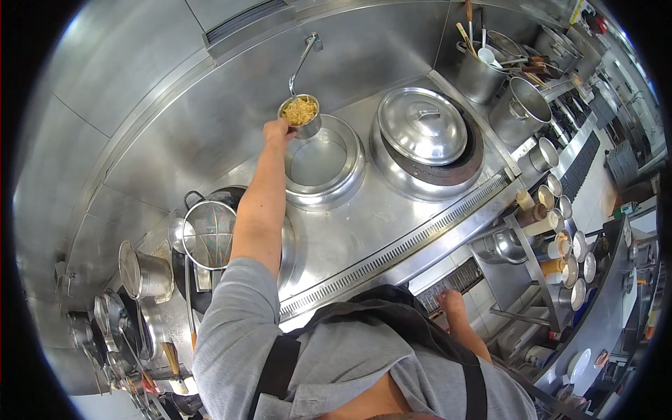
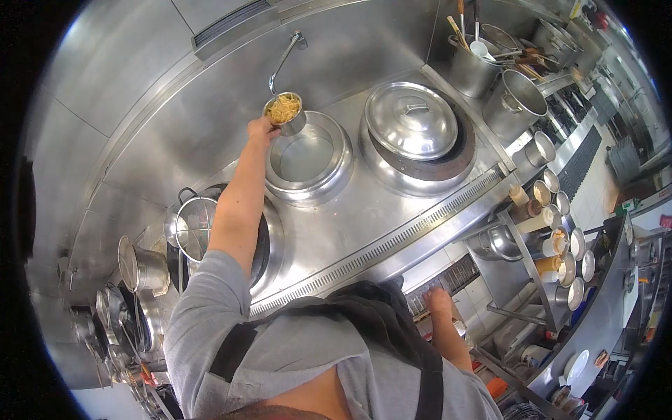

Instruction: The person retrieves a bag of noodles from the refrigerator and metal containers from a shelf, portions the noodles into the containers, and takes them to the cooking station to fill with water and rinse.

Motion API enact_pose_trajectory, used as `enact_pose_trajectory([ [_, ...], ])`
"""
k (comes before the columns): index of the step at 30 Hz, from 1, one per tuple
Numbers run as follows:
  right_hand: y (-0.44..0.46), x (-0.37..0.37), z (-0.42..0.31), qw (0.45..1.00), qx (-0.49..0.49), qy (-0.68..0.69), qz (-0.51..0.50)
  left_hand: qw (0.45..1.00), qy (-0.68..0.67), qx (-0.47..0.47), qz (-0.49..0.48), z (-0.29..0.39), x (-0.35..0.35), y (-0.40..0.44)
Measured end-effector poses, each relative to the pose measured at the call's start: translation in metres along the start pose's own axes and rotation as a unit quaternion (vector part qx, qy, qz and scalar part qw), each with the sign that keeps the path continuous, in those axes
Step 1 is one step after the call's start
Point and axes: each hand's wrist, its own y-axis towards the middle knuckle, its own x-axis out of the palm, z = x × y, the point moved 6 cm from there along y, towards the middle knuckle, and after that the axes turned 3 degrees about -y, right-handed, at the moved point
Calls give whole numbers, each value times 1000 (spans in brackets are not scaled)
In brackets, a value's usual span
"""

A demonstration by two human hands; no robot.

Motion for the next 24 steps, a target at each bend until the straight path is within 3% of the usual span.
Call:
enact_pose_trajectory([
  [9,2,0,-7,1000,-10,-6,-5,999,8,-13,34,-7,-28,-9],
  [24,13,13,2,1000,-23,-13,-17,998,38,-47,-29,-57,-43,-11],
])
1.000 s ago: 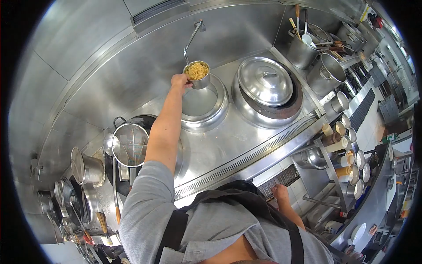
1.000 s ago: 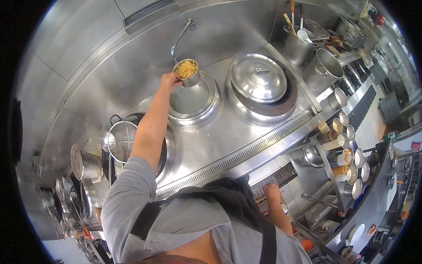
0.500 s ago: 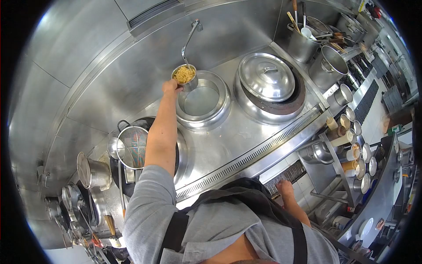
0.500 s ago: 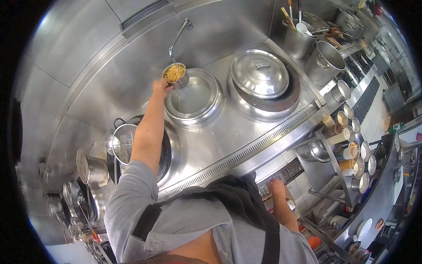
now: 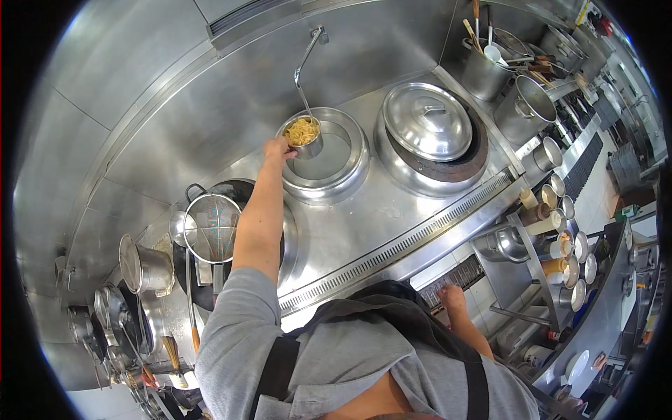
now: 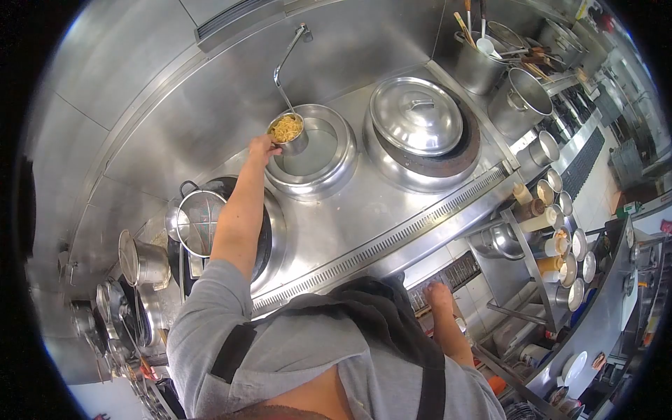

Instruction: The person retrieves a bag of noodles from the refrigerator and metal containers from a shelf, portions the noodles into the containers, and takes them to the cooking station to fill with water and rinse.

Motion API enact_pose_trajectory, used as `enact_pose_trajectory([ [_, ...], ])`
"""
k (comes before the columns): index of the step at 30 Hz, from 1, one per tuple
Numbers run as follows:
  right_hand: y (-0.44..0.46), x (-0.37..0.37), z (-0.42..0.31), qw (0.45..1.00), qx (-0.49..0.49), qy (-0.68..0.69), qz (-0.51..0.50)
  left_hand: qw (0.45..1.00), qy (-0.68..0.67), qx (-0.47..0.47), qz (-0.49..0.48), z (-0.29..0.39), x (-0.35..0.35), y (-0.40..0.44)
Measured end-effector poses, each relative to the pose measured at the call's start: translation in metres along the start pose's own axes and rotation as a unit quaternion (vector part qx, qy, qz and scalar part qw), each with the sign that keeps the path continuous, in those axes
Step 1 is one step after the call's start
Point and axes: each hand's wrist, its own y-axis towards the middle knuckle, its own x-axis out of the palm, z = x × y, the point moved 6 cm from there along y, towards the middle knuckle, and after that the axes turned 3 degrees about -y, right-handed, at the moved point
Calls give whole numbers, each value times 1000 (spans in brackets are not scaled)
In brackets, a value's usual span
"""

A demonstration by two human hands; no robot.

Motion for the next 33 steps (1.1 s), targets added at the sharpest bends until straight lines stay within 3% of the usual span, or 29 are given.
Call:
enact_pose_trajectory([
  [13,-4,-2,0,1000,-12,14,7,997,52,-14,-56,-26,10,-2],
  [33,-11,0,2,1000,-1,-10,13,988,48,23,-142,13,57,-16],
])
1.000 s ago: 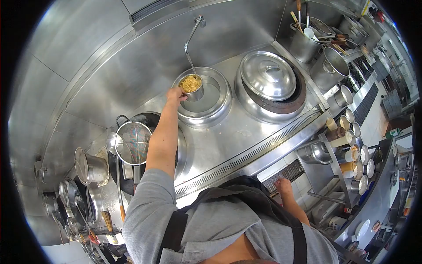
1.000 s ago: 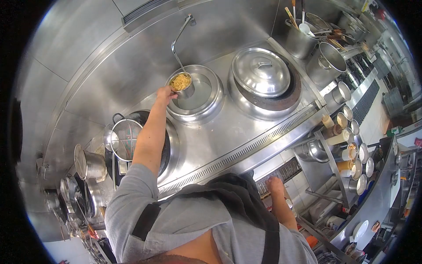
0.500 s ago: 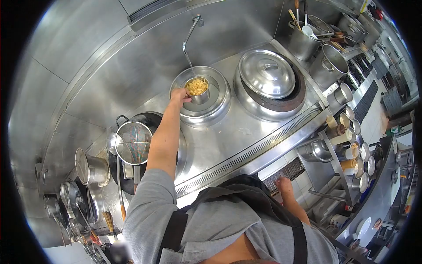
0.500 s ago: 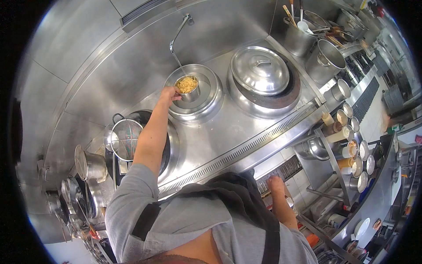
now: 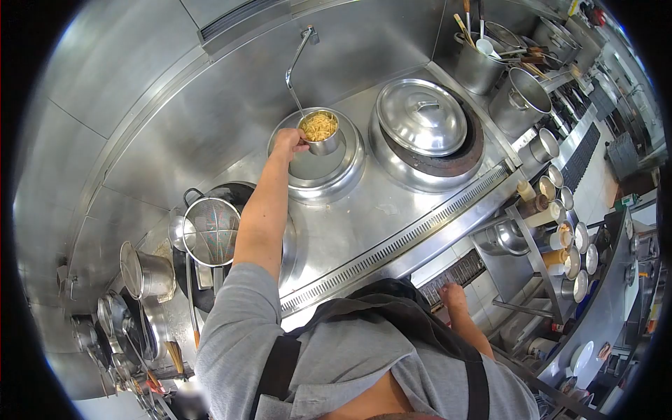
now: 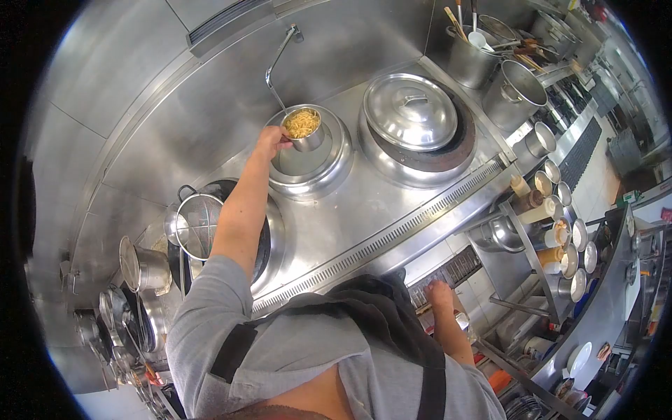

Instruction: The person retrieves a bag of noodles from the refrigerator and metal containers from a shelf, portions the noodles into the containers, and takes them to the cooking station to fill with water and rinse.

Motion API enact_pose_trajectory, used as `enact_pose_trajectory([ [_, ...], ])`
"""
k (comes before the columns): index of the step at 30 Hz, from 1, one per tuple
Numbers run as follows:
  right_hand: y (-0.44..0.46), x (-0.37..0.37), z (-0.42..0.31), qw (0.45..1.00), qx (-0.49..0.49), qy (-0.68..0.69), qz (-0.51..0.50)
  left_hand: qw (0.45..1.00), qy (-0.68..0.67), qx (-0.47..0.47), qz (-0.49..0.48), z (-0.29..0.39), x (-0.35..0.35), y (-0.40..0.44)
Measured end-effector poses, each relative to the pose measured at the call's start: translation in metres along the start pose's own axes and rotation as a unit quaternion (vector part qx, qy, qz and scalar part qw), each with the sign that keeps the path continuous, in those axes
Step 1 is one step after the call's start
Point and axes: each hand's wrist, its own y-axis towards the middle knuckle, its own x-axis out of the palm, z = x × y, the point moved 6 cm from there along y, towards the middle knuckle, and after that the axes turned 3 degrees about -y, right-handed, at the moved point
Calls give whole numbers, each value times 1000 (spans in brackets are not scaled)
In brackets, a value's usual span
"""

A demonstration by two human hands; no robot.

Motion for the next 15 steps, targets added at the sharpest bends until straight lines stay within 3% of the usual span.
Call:
enact_pose_trajectory([
  [9,-4,-7,-2,1000,-2,6,18,999,-40,9,28,16,-7,23],
  [11,-1,-2,4,1000,-2,8,15,994,-54,17,93,22,-17,28],
  [15,0,2,8,1000,8,23,5,990,-79,20,115,36,-23,23],
])
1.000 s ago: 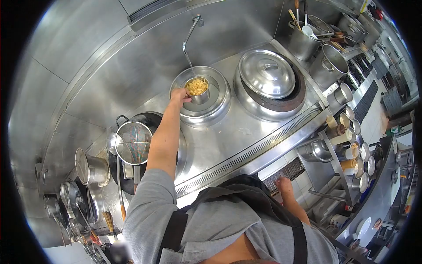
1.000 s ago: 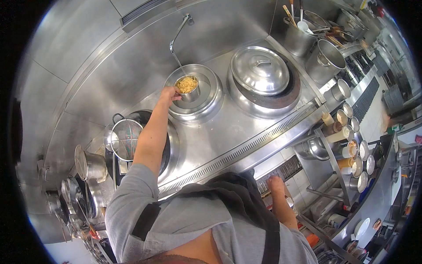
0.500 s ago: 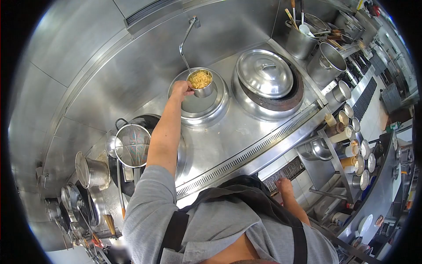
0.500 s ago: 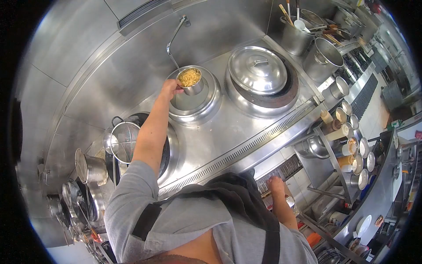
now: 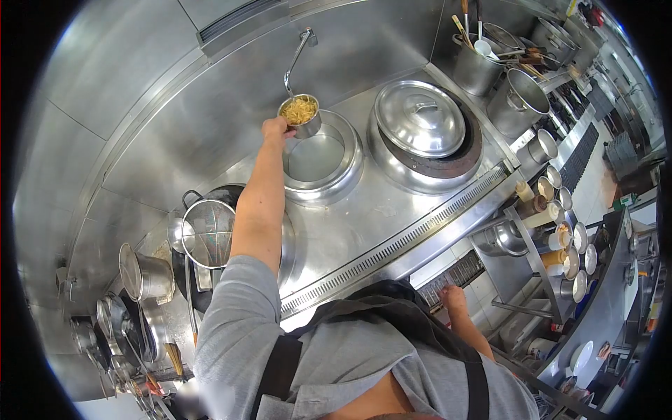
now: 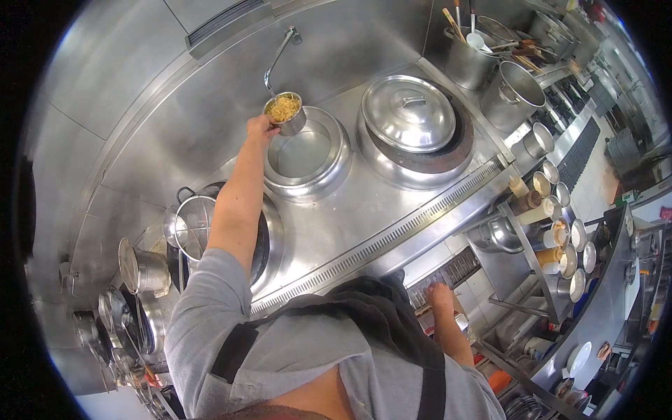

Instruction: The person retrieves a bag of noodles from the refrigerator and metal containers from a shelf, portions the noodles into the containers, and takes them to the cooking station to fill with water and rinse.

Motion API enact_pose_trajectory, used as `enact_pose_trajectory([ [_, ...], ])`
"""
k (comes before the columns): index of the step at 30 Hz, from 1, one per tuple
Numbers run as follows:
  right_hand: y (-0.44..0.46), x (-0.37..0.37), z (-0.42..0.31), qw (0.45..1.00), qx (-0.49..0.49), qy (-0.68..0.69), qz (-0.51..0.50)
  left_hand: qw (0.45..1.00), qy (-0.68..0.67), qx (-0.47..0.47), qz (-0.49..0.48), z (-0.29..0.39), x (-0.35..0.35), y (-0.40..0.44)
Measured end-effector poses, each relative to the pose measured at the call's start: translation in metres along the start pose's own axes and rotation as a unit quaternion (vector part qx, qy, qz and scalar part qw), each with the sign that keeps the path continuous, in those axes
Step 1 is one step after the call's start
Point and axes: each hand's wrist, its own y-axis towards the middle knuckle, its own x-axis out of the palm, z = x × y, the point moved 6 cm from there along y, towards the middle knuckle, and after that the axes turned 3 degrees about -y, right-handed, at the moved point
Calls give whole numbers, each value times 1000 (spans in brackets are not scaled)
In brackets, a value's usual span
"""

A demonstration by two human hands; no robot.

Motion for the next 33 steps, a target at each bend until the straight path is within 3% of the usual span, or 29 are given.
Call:
enact_pose_trajectory([
  [7,5,-1,7,999,32,-9,1,999,-10,-6,45,13,-10,-2],
  [12,9,4,12,999,5,2,45,999,-17,-7,45,9,-16,-7],
  [18,7,-11,-9,1000,-1,-10,-11,999,-23,-17,21,-6,-25,3],
  [33,7,-8,-10,1000,-16,-8,-13,998,19,-26,48,-43,-47,-3],
])
